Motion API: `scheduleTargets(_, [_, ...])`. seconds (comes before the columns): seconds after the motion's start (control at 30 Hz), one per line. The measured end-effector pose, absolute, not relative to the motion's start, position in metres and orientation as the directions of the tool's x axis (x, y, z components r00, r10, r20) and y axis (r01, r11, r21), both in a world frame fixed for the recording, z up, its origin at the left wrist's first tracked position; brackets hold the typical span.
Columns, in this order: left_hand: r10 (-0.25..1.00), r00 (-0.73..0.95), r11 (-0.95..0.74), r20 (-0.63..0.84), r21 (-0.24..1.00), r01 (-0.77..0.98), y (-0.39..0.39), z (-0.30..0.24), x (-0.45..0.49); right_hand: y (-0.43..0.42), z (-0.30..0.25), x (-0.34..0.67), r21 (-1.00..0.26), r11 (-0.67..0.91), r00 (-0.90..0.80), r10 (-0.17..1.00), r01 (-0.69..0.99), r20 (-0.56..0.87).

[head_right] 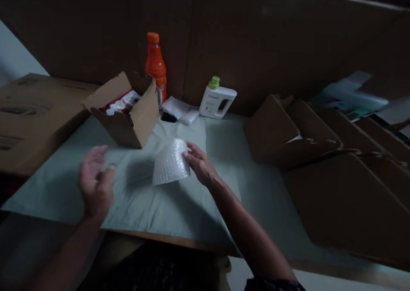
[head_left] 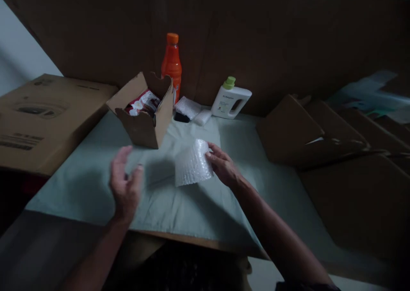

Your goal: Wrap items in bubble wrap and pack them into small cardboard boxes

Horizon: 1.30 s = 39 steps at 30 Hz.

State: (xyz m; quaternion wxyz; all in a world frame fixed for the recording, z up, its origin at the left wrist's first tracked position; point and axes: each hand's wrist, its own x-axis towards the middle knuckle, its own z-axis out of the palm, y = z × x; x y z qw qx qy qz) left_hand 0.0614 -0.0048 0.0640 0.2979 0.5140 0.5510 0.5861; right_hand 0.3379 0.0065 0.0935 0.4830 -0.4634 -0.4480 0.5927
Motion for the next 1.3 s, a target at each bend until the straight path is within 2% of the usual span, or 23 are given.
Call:
scheduleTargets(0.07, [0.989, -0.146, -0.01, -0.003, 0.996, -0.088, -0.032, 0.064, 0.084, -0.006, 0.09, 0.325, -0.968, -0.165, -0.156, 0.978, -0.189, -0.136])
scheduleTargets(0.13, [0.965, 0.091, 0.263, -0.247, 0.899, -0.351, -0.047, 0.06, 0.101, -0.014, 0.086, 0.315, -0.967, -0.158, -0.194, 0.974, -0.202, -0.118])
scheduleTargets(0.2, [0.895, 0.315, 0.436, -0.316, 0.77, -0.465, -0.053, 0.058, 0.109, -0.018, 0.082, 0.311, -0.968, -0.138, -0.22, 0.971, -0.211, -0.09])
scheduleTargets(0.27, [0.86, 0.408, 0.484, -0.306, 0.741, -0.465, -0.054, 0.059, 0.111, -0.022, 0.079, 0.31, -0.973, -0.118, -0.246, 0.967, -0.2, -0.066])
scheduleTargets(0.33, [0.887, 0.354, 0.426, -0.297, 0.821, -0.379, -0.05, 0.063, 0.109, -0.025, 0.077, 0.313, -0.985, -0.078, -0.257, 0.966, -0.154, -0.036])
scheduleTargets(0.37, [0.924, 0.285, 0.337, -0.254, 0.894, -0.297, -0.047, 0.066, 0.107, -0.027, 0.078, 0.316, -0.993, -0.03, -0.248, 0.969, -0.113, -0.001])
scheduleTargets(0.43, [0.991, 0.134, 0.017, -0.012, 0.999, -0.031, -0.038, 0.07, 0.104, -0.032, 0.081, 0.326, -0.99, 0.136, -0.218, 0.968, 0.031, 0.126])
scheduleTargets(0.47, [0.981, 0.105, -0.176, 0.162, 0.975, 0.133, -0.032, 0.071, 0.102, -0.035, 0.083, 0.334, -0.962, 0.232, -0.207, 0.957, 0.142, 0.201])
scheduleTargets(0.53, [0.883, 0.187, -0.47, 0.432, 0.786, 0.401, -0.022, 0.068, 0.096, -0.046, 0.083, 0.354, -0.851, 0.357, -0.226, 0.931, 0.386, 0.288])
scheduleTargets(0.6, [0.799, 0.331, -0.598, 0.502, 0.607, 0.523, -0.017, 0.057, 0.087, -0.059, 0.079, 0.377, -0.758, 0.349, -0.234, 0.937, 0.551, 0.261])
scheduleTargets(0.7, [0.785, 0.409, -0.617, 0.466, 0.525, 0.586, -0.02, 0.034, 0.071, -0.077, 0.068, 0.398, -0.733, 0.254, -0.153, 0.967, 0.631, 0.204])
scheduleTargets(0.8, [0.806, 0.367, -0.585, 0.465, 0.527, 0.616, -0.028, 0.016, 0.059, -0.082, 0.066, 0.377, -0.688, 0.286, -0.124, 0.953, 0.667, 0.276])
scheduleTargets(0.9, [0.813, 0.359, -0.572, 0.459, 0.508, 0.644, -0.029, 0.011, 0.056, -0.067, 0.07, 0.319, -0.567, 0.453, -0.311, 0.89, 0.688, 0.334])
scheduleTargets(1.0, [0.828, 0.372, -0.551, 0.42, 0.484, 0.68, -0.024, 0.012, 0.052, -0.043, 0.065, 0.271, -0.402, 0.569, -0.545, 0.818, 0.717, 0.184])
scheduleTargets(1.07, [0.836, 0.372, -0.54, 0.404, 0.481, 0.691, -0.021, 0.012, 0.047, -0.031, 0.058, 0.268, -0.297, 0.563, -0.563, 0.821, 0.771, 0.095])
scheduleTargets(1.17, [0.825, 0.381, -0.557, 0.417, 0.491, 0.67, -0.021, 0.01, 0.037, -0.03, 0.047, 0.311, -0.16, 0.408, -0.393, 0.912, 0.899, 0.117])
scheduleTargets(1.3, [0.83, 0.379, -0.553, 0.41, 0.516, 0.654, -0.022, 0.005, 0.031, -0.05, 0.053, 0.397, -0.058, -0.011, 0.017, 0.994, 0.998, 0.105])
